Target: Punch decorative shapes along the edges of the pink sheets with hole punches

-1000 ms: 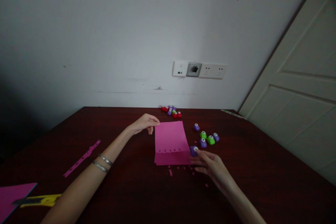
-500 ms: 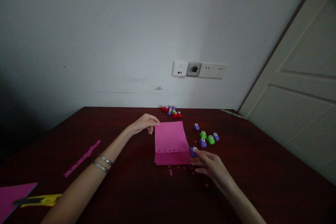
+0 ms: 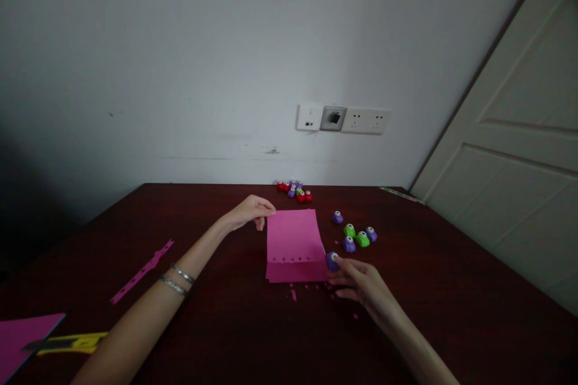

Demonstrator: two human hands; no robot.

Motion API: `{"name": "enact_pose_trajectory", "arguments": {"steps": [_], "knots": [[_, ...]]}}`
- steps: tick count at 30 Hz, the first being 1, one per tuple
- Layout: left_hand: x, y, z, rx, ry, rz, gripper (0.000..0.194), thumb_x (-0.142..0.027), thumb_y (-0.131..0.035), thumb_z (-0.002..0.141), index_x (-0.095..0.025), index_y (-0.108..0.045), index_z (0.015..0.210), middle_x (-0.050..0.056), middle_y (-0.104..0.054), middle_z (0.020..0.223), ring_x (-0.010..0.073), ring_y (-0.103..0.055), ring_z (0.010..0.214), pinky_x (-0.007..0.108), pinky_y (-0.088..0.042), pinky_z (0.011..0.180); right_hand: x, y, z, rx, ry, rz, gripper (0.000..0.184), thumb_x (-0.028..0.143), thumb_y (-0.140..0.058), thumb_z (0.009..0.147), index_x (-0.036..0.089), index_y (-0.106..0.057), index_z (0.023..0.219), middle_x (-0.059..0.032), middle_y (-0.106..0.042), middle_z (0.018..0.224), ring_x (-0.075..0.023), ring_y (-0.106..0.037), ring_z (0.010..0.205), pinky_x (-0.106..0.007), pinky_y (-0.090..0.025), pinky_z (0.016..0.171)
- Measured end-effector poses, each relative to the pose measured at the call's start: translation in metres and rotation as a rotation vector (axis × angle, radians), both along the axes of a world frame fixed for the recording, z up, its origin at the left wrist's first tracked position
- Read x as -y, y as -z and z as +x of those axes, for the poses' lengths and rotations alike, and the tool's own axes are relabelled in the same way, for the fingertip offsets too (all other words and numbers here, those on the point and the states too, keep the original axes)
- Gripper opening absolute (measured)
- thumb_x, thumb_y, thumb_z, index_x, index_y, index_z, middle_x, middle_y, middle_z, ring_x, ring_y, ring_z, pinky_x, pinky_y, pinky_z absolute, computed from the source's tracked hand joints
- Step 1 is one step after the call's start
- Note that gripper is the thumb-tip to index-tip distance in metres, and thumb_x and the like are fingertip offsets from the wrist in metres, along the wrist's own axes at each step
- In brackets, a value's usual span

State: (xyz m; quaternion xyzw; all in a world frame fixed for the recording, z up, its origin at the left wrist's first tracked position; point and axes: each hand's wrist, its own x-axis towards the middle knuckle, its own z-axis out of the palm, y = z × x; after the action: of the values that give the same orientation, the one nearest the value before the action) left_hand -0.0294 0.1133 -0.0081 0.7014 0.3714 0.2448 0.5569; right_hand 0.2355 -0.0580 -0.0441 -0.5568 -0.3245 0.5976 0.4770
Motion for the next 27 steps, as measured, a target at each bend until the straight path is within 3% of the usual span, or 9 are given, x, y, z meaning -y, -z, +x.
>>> {"name": "enact_pose_trajectory", "arguments": {"steps": [19, 27], "knots": [[0.0067, -0.0029, 0.0088, 0.056, -0.052, 0.009, 0.029, -0.034, -0.066, 0.07, -0.009, -0.064, 0.085, 0.002, -0.06, 0.05, 0.0096, -0.053, 0.038, 0.02, -0.038, 0.039, 0.0005, 0.0013, -0.0002, 0.013, -0.034, 0.002, 0.033, 0.044, -0.068, 0.067, 0.012, -0.064, 0.077, -0.0075, -0.068, 0.07, -0.0135, -0.063, 0.059, -0.021, -0.052, 0.049], [0.0101, -0.0086, 0.0102, 0.043, -0.064, 0.011, 0.028, -0.031, -0.065, 0.07, -0.009, -0.065, 0.086, 0.002, -0.06, 0.05, 0.0098, -0.053, 0.038, 0.021, -0.039, 0.04, 0.0008, 0.0012, 0.0004, 0.022, 0.014, 0.04, 0.031, 0.042, -0.069, 0.066, 0.013, -0.063, 0.078, -0.0051, -0.065, 0.068, -0.0122, -0.06, 0.058, -0.022, -0.053, 0.047]]}}
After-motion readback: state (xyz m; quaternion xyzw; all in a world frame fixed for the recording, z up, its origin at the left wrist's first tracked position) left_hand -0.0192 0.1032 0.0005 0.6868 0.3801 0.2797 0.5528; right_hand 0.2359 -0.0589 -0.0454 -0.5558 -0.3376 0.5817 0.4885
